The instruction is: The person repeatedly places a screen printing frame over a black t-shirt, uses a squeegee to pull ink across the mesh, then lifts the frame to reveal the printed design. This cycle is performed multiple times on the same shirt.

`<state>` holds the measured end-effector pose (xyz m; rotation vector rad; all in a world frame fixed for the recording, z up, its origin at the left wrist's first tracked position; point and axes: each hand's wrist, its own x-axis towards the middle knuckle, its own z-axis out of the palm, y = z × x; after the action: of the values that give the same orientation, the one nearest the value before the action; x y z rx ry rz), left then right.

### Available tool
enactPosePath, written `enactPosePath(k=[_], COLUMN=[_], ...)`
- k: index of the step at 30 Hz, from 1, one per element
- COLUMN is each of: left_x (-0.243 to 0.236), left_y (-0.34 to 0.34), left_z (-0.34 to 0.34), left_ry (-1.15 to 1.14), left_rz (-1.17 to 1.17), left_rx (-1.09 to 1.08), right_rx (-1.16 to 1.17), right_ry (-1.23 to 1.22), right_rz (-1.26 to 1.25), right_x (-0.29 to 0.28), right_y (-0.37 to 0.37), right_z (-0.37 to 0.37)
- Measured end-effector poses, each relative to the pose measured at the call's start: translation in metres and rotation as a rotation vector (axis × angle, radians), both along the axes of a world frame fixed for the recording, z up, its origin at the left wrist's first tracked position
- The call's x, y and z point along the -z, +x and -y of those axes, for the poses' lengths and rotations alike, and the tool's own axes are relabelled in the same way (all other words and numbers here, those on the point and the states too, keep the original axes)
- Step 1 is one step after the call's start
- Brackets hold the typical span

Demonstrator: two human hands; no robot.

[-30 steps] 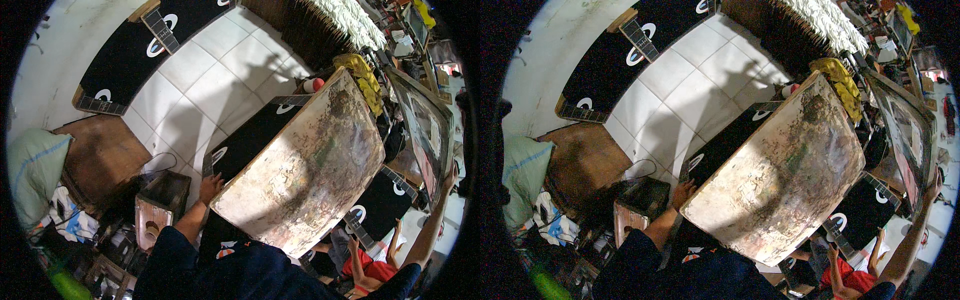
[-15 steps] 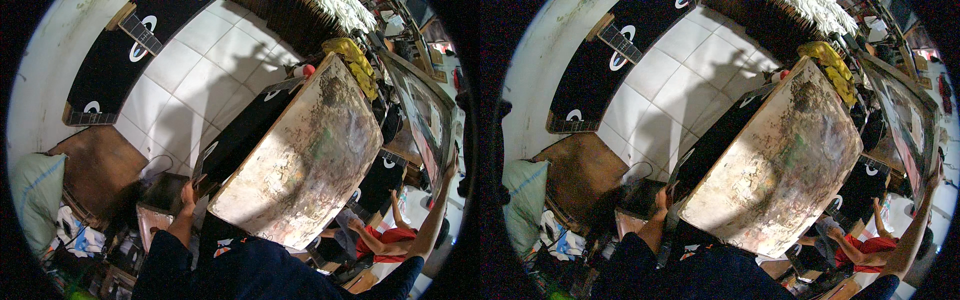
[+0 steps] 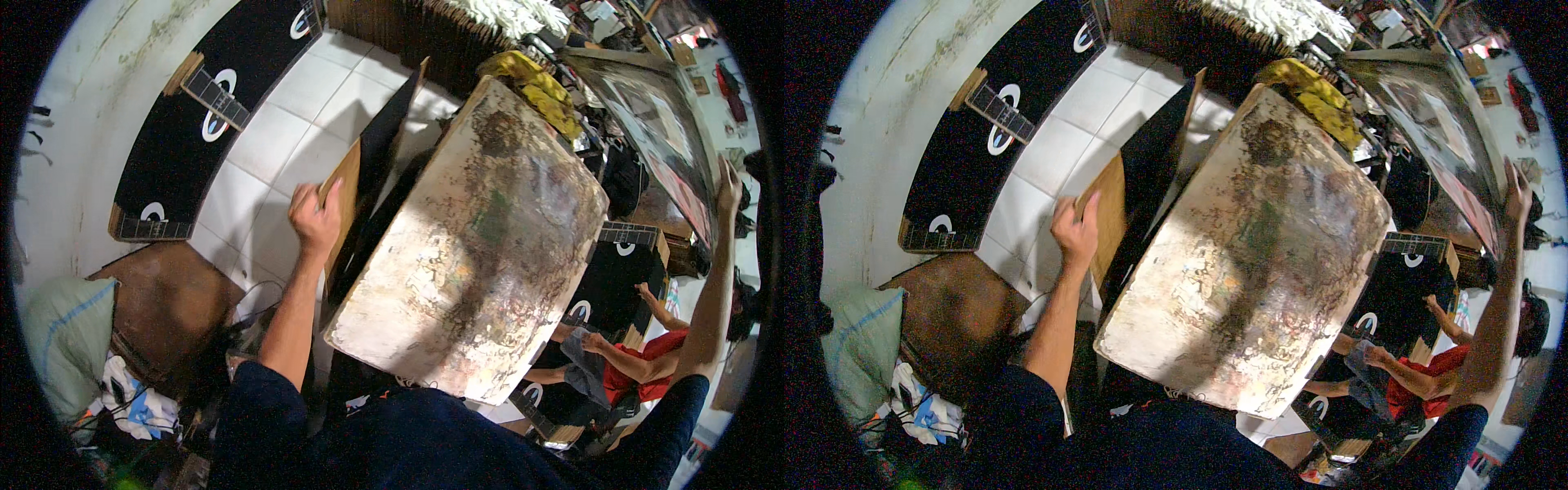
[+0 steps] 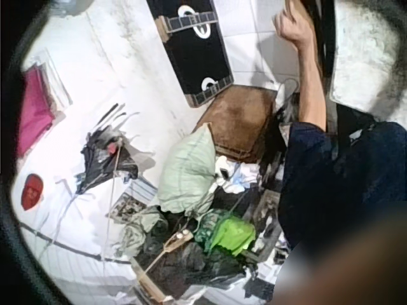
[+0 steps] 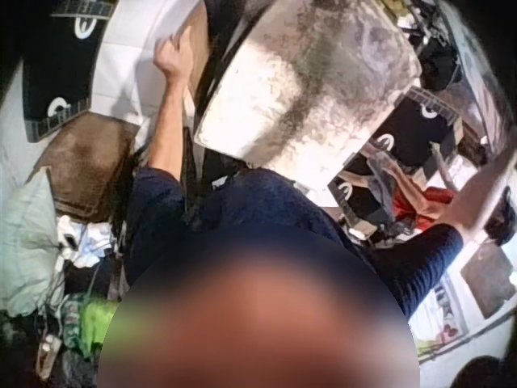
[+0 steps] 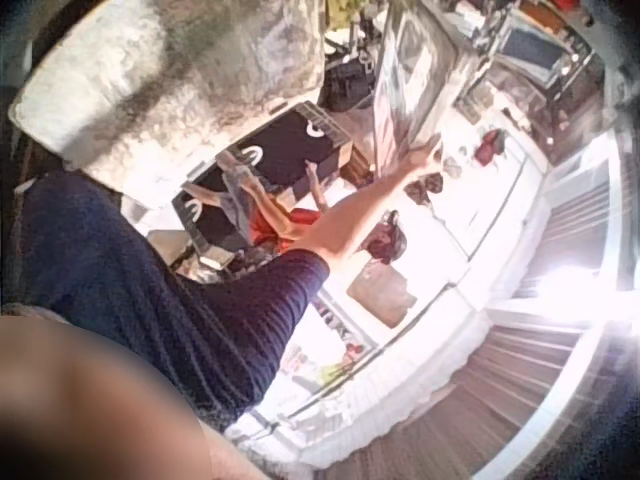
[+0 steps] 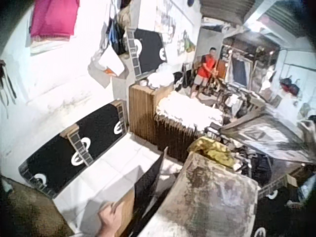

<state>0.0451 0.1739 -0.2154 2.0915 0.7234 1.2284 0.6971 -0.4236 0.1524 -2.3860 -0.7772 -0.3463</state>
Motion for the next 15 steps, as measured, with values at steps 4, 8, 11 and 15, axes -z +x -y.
enactPosePath(k=[4, 8, 11, 15], left_x=[-0.102, -0.200, -0.237, -0.228], left_y=[0.046, 0.017, -0.022, -0.059], left_z=[0.022, 0.088, 0.188, 0.353], left_ry=[0.224, 0.422, 0.776, 0.529], left_rz=[-0.046, -0.048, -0.271, -0.167], left_rx=[0.043, 0.120, 0.163, 0.679], right_rx=[0.157, 0.362, 0.308, 0.273], right_ry=[-0.182, -0.316, -0.345, -0.323], right_rz=[0.226, 0.189, 0.183, 0.231], right_x=[0.007, 0.001, 0.001, 0.005], right_y=[-0.050, -0.091, -0.110, -0.123], right_z=[-0.052, -0.097, -0.112, -0.122])
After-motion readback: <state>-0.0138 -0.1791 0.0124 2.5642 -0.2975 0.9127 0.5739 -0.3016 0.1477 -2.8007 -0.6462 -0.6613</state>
